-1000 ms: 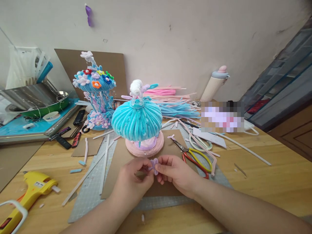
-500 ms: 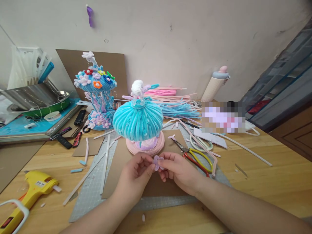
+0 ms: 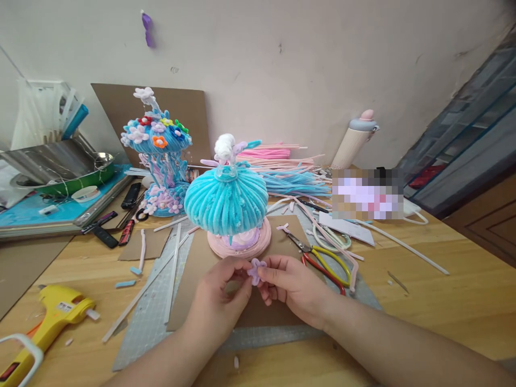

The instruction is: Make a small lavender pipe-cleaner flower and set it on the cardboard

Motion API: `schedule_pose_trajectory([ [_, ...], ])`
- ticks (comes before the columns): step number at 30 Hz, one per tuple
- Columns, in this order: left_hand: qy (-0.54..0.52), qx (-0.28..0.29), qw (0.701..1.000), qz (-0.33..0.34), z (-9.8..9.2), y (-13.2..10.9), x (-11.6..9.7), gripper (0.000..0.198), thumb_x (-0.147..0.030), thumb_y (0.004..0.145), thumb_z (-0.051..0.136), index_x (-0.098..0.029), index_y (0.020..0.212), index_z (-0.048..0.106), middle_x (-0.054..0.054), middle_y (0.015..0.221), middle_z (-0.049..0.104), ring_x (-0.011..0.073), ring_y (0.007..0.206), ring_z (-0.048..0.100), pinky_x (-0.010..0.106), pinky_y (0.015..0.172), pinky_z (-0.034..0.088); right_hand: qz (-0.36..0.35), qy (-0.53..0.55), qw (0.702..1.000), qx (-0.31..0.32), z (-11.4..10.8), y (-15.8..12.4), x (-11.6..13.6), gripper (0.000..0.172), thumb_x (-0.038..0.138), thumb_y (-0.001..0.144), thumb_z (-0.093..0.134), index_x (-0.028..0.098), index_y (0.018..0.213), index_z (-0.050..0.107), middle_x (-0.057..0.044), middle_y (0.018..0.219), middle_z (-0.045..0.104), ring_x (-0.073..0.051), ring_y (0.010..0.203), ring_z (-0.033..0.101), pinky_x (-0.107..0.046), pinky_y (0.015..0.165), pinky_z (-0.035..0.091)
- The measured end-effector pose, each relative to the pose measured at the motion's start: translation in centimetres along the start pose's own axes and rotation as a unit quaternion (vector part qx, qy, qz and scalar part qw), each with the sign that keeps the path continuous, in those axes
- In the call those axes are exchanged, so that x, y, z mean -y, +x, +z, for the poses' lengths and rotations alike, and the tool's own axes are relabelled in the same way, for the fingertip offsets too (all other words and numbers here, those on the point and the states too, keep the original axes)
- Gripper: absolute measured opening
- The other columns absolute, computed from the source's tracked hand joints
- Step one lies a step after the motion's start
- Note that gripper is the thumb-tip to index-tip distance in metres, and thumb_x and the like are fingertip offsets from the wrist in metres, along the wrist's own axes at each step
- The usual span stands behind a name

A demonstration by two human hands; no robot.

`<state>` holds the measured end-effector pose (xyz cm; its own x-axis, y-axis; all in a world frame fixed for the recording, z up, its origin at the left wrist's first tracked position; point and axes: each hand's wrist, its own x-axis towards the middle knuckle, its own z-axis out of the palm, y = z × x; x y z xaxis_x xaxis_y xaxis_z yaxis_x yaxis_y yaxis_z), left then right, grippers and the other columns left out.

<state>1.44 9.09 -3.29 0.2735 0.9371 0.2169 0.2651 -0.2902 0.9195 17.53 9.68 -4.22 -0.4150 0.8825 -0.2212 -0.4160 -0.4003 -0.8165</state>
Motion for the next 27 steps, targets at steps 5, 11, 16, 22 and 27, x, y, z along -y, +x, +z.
schedule_pose_trajectory([
  [5, 0.044, 0.006, 0.998, 0.052, -0.03, -0.17, 0.09, 0.016, -0.008, 0.079, 0.054, -0.020, 0.085, 0.062, 0.001, 0.080, 0.067, 0.0141, 0.074, 0.063, 0.025, 0.069, 0.051, -0.013, 0.000, 1.000, -0.028, 0.27, -0.05, -0.18, 0.024, 0.031, 0.070, 0.073, 0.011, 0.068, 0.060, 0.000, 0.062, 0.060, -0.008, 0.051, 0.053, -0.021, 0.049, 0.041],
  [11, 0.004, 0.024, 0.999, 0.023, 0.15, -0.04, -0.41, 0.011, -0.013, 0.082, 0.053, -0.020, 0.086, 0.061, 0.001, 0.079, 0.067, 0.0145, 0.074, 0.064, 0.025, 0.070, 0.051, -0.021, -0.013, 0.999, -0.030, 0.16, 0.03, -0.17, 0.026, 0.032, 0.069, 0.074, 0.011, 0.069, 0.059, 0.000, 0.062, 0.060, -0.008, 0.052, 0.052, -0.021, 0.051, 0.041],
  [16, -0.020, 0.039, 0.999, -0.025, 0.09, -0.07, -0.65, 0.010, -0.015, 0.083, 0.051, -0.018, 0.084, 0.061, 0.003, 0.078, 0.068, 0.0156, 0.072, 0.065, 0.026, 0.068, 0.052, -0.011, -0.001, 1.000, -0.020, 0.09, -0.08, -0.09, 0.025, 0.032, 0.069, 0.074, 0.011, 0.069, 0.060, -0.001, 0.066, 0.062, -0.008, 0.052, 0.053, -0.022, 0.051, 0.041],
  [22, 0.032, 0.034, 0.999, -0.008, 0.03, -0.04, -0.47, 0.012, -0.011, 0.079, 0.051, -0.019, 0.077, 0.060, 0.001, 0.071, 0.066, 0.0151, 0.068, 0.064, 0.022, 0.060, 0.050, 0.008, 0.000, 1.000, -0.008, 0.22, -0.11, -0.30, 0.026, 0.033, 0.069, 0.074, 0.011, 0.068, 0.060, 0.000, 0.061, 0.060, -0.007, 0.052, 0.052, -0.021, 0.050, 0.041],
  [27, 0.024, 0.029, 0.999, -0.013, 0.31, -0.17, -0.42, 0.014, -0.007, 0.077, 0.050, -0.018, 0.073, 0.057, 0.001, 0.067, 0.064, 0.0138, 0.062, 0.064, 0.021, 0.055, 0.048, 0.015, 0.001, 1.000, -0.002, 0.24, -0.07, -0.64, 0.026, 0.032, 0.069, 0.074, 0.011, 0.068, 0.060, 0.000, 0.060, 0.059, -0.007, 0.051, 0.052, -0.020, 0.050, 0.041],
])
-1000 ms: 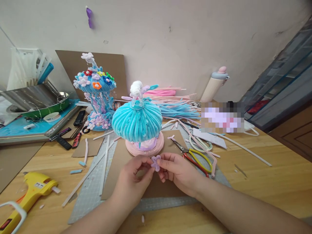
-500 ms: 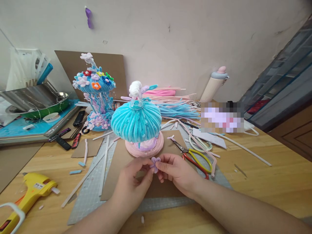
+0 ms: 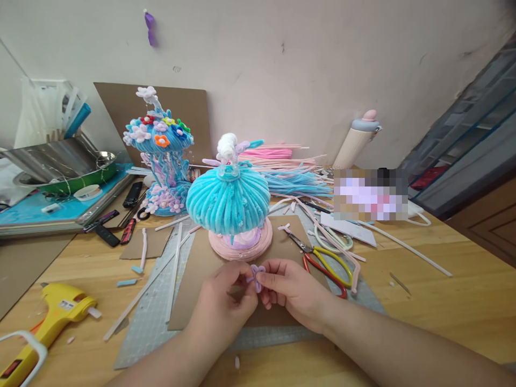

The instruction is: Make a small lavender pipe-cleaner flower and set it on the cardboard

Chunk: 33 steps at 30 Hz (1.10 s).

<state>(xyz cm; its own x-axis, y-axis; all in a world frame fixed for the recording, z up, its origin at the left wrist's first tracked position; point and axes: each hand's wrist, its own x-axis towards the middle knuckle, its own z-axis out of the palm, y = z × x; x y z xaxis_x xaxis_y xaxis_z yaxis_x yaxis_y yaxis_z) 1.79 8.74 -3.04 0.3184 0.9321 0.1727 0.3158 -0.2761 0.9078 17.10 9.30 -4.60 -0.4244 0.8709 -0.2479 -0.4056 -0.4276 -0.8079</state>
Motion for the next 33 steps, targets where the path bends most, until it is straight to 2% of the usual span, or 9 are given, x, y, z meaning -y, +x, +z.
schedule_pose_trajectory([
  [5, -0.045, 0.006, 0.999, 0.015, -0.06, 0.07, -0.35, 0.011, -0.011, 0.080, 0.051, -0.018, 0.076, 0.058, 0.001, 0.072, 0.064, 0.0144, 0.070, 0.063, 0.025, 0.067, 0.050, -0.012, -0.001, 1.000, -0.013, 0.02, 0.06, 0.40, 0.022, 0.030, 0.071, 0.072, 0.012, 0.068, 0.060, 0.001, 0.060, 0.057, -0.007, 0.050, 0.051, -0.020, 0.049, 0.040],
  [8, -0.131, -0.009, 0.991, -0.024, -0.26, 0.27, -0.18, 0.007, -0.016, 0.083, 0.053, -0.019, 0.087, 0.057, 0.001, 0.079, 0.064, 0.0145, 0.073, 0.063, 0.026, 0.068, 0.051, 0.005, -0.024, 1.000, -0.001, -0.11, 0.03, 0.69, 0.021, 0.029, 0.070, 0.071, 0.012, 0.067, 0.059, 0.001, 0.060, 0.057, -0.007, 0.049, 0.050, -0.021, 0.048, 0.040],
  [10, -0.175, 0.002, 0.984, -0.043, -0.35, 0.45, 0.06, 0.010, -0.017, 0.082, 0.055, -0.019, 0.091, 0.059, 0.002, 0.081, 0.065, 0.0150, 0.074, 0.064, 0.027, 0.069, 0.052, 0.019, -0.030, 0.999, 0.009, -0.24, 0.02, 0.73, 0.021, 0.030, 0.070, 0.071, 0.012, 0.068, 0.060, 0.001, 0.061, 0.057, -0.008, 0.049, 0.050, -0.021, 0.048, 0.040],
  [13, -0.197, 0.027, 0.979, -0.049, -0.32, 0.67, 0.31, 0.008, -0.016, 0.082, 0.056, -0.017, 0.087, 0.062, 0.002, 0.077, 0.068, 0.0162, 0.075, 0.066, 0.028, 0.073, 0.052, 0.007, -0.012, 1.000, 0.003, -0.38, 0.06, 0.69, 0.022, 0.031, 0.071, 0.071, 0.012, 0.070, 0.061, 0.001, 0.061, 0.057, -0.007, 0.050, 0.050, -0.021, 0.050, 0.041],
  [19, -0.115, -0.008, 0.992, -0.047, -0.21, 0.57, 0.36, 0.008, -0.016, 0.080, 0.057, -0.019, 0.086, 0.060, 0.001, 0.075, 0.067, 0.0160, 0.073, 0.066, 0.027, 0.069, 0.052, 0.000, -0.006, 1.000, 0.007, -0.53, 0.13, 0.69, 0.024, 0.034, 0.071, 0.072, 0.012, 0.073, 0.061, 0.000, 0.064, 0.058, -0.007, 0.053, 0.051, -0.021, 0.052, 0.040],
  [25, 0.031, -0.023, 0.998, 0.043, -0.53, 0.24, 0.45, 0.013, -0.014, 0.080, 0.055, -0.021, 0.087, 0.064, 0.003, 0.083, 0.067, 0.0158, 0.076, 0.063, 0.026, 0.070, 0.051, 0.012, 0.023, 1.000, 0.009, -0.40, 0.09, 0.56, 0.026, 0.034, 0.070, 0.073, 0.011, 0.072, 0.062, 0.000, 0.063, 0.057, -0.007, 0.053, 0.051, -0.021, 0.052, 0.039],
  [29, 0.047, -0.028, 0.996, 0.064, -0.49, 0.11, 0.35, 0.013, -0.012, 0.079, 0.054, -0.020, 0.084, 0.063, 0.003, 0.080, 0.066, 0.0151, 0.074, 0.062, 0.025, 0.068, 0.050, 0.017, 0.028, 0.999, 0.006, -0.28, 0.08, 0.51, 0.026, 0.035, 0.070, 0.073, 0.011, 0.071, 0.061, 0.000, 0.062, 0.057, -0.007, 0.052, 0.051, -0.020, 0.051, 0.039],
  [33, 0.024, -0.033, 0.998, 0.040, -0.31, 0.03, 0.01, 0.013, -0.012, 0.078, 0.055, -0.020, 0.084, 0.063, 0.002, 0.079, 0.067, 0.0145, 0.070, 0.062, 0.023, 0.063, 0.051, 0.014, 0.025, 1.000, 0.010, -0.20, 0.07, 0.57, 0.027, 0.035, 0.070, 0.073, 0.011, 0.070, 0.061, 0.000, 0.062, 0.057, -0.007, 0.052, 0.051, -0.021, 0.051, 0.039],
])
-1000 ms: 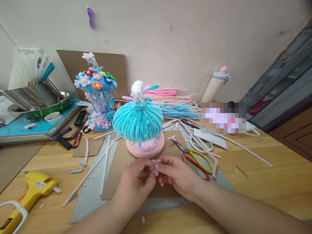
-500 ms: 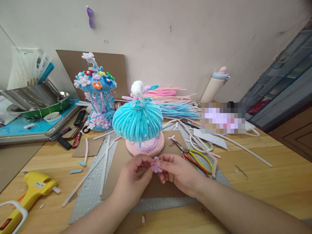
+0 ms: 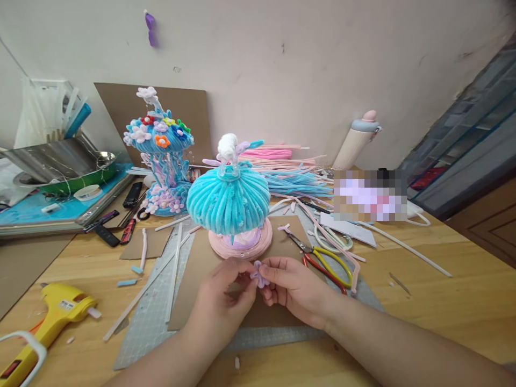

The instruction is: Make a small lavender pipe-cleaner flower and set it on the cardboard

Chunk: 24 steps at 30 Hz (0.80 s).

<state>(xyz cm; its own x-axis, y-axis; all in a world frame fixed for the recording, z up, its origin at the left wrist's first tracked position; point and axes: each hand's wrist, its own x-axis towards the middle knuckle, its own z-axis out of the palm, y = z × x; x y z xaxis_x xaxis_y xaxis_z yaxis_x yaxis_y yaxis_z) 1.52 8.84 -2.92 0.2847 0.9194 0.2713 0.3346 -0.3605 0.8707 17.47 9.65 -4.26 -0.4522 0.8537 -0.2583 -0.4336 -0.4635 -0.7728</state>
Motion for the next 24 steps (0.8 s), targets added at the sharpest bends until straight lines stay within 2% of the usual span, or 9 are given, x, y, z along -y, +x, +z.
schedule_pose_trajectory([
  [6, -0.014, 0.032, 0.999, -0.032, 0.15, 0.04, -0.25, 0.012, -0.011, 0.077, 0.052, -0.019, 0.077, 0.060, 0.001, 0.068, 0.065, 0.0141, 0.063, 0.062, 0.022, 0.056, 0.049, 0.004, -0.015, 1.000, -0.006, 0.05, -0.08, -0.16, 0.029, 0.036, 0.067, 0.075, 0.011, 0.071, 0.061, 0.001, 0.061, 0.057, -0.007, 0.051, 0.050, -0.020, 0.051, 0.038],
  [9, -0.003, 0.026, 0.999, -0.027, 0.19, -0.01, -0.12, 0.013, -0.009, 0.075, 0.051, -0.019, 0.074, 0.059, 0.001, 0.067, 0.064, 0.0146, 0.063, 0.062, 0.024, 0.060, 0.050, 0.001, -0.021, 1.000, -0.007, 0.10, -0.12, -0.31, 0.030, 0.037, 0.068, 0.074, 0.011, 0.071, 0.061, 0.000, 0.061, 0.058, -0.007, 0.051, 0.051, -0.021, 0.051, 0.039],
  [24, -0.009, 0.027, 0.999, -0.045, 0.41, -0.23, -0.06, 0.010, -0.010, 0.076, 0.051, -0.017, 0.073, 0.056, 0.002, 0.067, 0.064, 0.0144, 0.061, 0.064, 0.023, 0.057, 0.051, 0.005, -0.012, 1.000, 0.004, 0.20, -0.15, -0.56, 0.024, 0.032, 0.073, 0.071, 0.010, 0.071, 0.061, 0.000, 0.061, 0.057, -0.007, 0.051, 0.051, -0.020, 0.051, 0.040],
])
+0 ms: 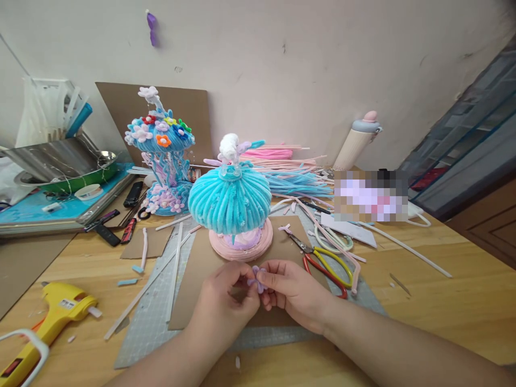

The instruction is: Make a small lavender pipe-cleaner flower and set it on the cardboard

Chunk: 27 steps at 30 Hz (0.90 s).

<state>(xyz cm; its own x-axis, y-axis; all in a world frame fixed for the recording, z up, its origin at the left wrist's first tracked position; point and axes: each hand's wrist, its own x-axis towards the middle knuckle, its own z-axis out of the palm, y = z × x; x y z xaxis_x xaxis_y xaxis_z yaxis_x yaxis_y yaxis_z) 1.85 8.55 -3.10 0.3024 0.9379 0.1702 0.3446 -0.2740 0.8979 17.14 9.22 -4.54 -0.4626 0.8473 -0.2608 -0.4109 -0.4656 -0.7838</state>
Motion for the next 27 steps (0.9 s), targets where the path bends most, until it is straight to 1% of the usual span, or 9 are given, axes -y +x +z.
schedule_pose_trajectory([
  [4, 0.000, -0.031, 0.999, -0.008, 0.01, -0.07, 0.21, 0.008, -0.011, 0.075, 0.053, -0.018, 0.076, 0.057, 0.001, 0.069, 0.063, 0.0145, 0.063, 0.064, 0.021, 0.053, 0.050, -0.003, 0.025, 1.000, 0.017, 0.19, -0.04, -0.04, 0.020, 0.029, 0.075, 0.069, 0.011, 0.077, 0.061, -0.002, 0.068, 0.059, -0.007, 0.057, 0.054, -0.021, 0.058, 0.043],
  [6, -0.013, -0.031, 0.999, -0.012, -0.03, -0.01, 0.23, 0.007, -0.014, 0.078, 0.053, -0.019, 0.078, 0.057, 0.000, 0.070, 0.063, 0.0147, 0.065, 0.064, 0.021, 0.053, 0.050, -0.005, 0.033, 0.999, 0.014, 0.20, -0.03, 0.05, 0.017, 0.026, 0.075, 0.069, 0.011, 0.078, 0.061, -0.001, 0.068, 0.059, -0.008, 0.058, 0.054, -0.021, 0.059, 0.043],
  [10, -0.084, -0.007, 0.996, -0.015, -0.28, 0.36, 0.14, 0.009, -0.017, 0.083, 0.051, -0.021, 0.089, 0.056, 0.001, 0.079, 0.064, 0.0157, 0.077, 0.064, 0.024, 0.065, 0.052, 0.001, 0.000, 1.000, 0.012, -0.19, 0.12, 0.39, 0.011, 0.020, 0.075, 0.066, 0.011, 0.072, 0.059, 0.000, 0.064, 0.057, -0.008, 0.054, 0.053, -0.022, 0.054, 0.042],
  [13, -0.125, 0.038, 0.991, -0.012, -0.43, 0.65, 0.14, 0.009, -0.015, 0.083, 0.051, -0.020, 0.087, 0.057, 0.001, 0.079, 0.065, 0.0150, 0.076, 0.064, 0.026, 0.071, 0.051, 0.006, -0.021, 1.000, 0.014, -0.59, 0.24, 0.59, 0.009, 0.018, 0.074, 0.064, 0.011, 0.071, 0.060, 0.000, 0.064, 0.057, -0.009, 0.054, 0.052, -0.022, 0.052, 0.042],
  [15, -0.120, 0.046, 0.992, -0.007, -0.43, 0.74, 0.23, 0.009, -0.014, 0.082, 0.052, -0.019, 0.083, 0.059, 0.001, 0.076, 0.066, 0.0147, 0.074, 0.065, 0.026, 0.072, 0.051, -0.004, -0.016, 1.000, 0.004, -0.73, 0.27, 0.64, 0.010, 0.019, 0.074, 0.065, 0.011, 0.070, 0.059, 0.000, 0.064, 0.056, -0.008, 0.054, 0.052, -0.022, 0.053, 0.041],
  [18, -0.085, 0.019, 0.996, 0.003, -0.33, 0.71, 0.44, 0.010, -0.012, 0.080, 0.054, -0.019, 0.083, 0.060, 0.001, 0.078, 0.065, 0.0147, 0.075, 0.064, 0.025, 0.073, 0.051, -0.002, -0.014, 1.000, 0.001, -0.72, 0.26, 0.65, 0.013, 0.022, 0.074, 0.067, 0.011, 0.073, 0.060, 0.000, 0.064, 0.058, -0.008, 0.054, 0.053, -0.022, 0.053, 0.041],
  [20, -0.065, 0.012, 0.998, 0.011, -0.26, 0.64, 0.51, 0.010, -0.011, 0.079, 0.054, -0.019, 0.084, 0.060, 0.001, 0.079, 0.064, 0.0145, 0.075, 0.064, 0.025, 0.072, 0.051, 0.004, -0.012, 1.000, -0.002, -0.64, 0.21, 0.61, 0.015, 0.024, 0.073, 0.069, 0.011, 0.075, 0.060, -0.001, 0.066, 0.059, -0.008, 0.054, 0.053, -0.022, 0.054, 0.041],
  [27, -0.028, 0.003, 1.000, -0.007, -0.09, 0.41, 0.25, 0.008, -0.012, 0.078, 0.052, -0.018, 0.079, 0.057, 0.001, 0.071, 0.062, 0.0151, 0.065, 0.064, 0.024, 0.059, 0.050, -0.010, 0.016, 1.000, -0.006, -0.22, 0.05, 0.29, 0.017, 0.023, 0.072, 0.071, 0.010, 0.072, 0.060, -0.001, 0.064, 0.060, -0.008, 0.055, 0.055, -0.022, 0.055, 0.042],
])
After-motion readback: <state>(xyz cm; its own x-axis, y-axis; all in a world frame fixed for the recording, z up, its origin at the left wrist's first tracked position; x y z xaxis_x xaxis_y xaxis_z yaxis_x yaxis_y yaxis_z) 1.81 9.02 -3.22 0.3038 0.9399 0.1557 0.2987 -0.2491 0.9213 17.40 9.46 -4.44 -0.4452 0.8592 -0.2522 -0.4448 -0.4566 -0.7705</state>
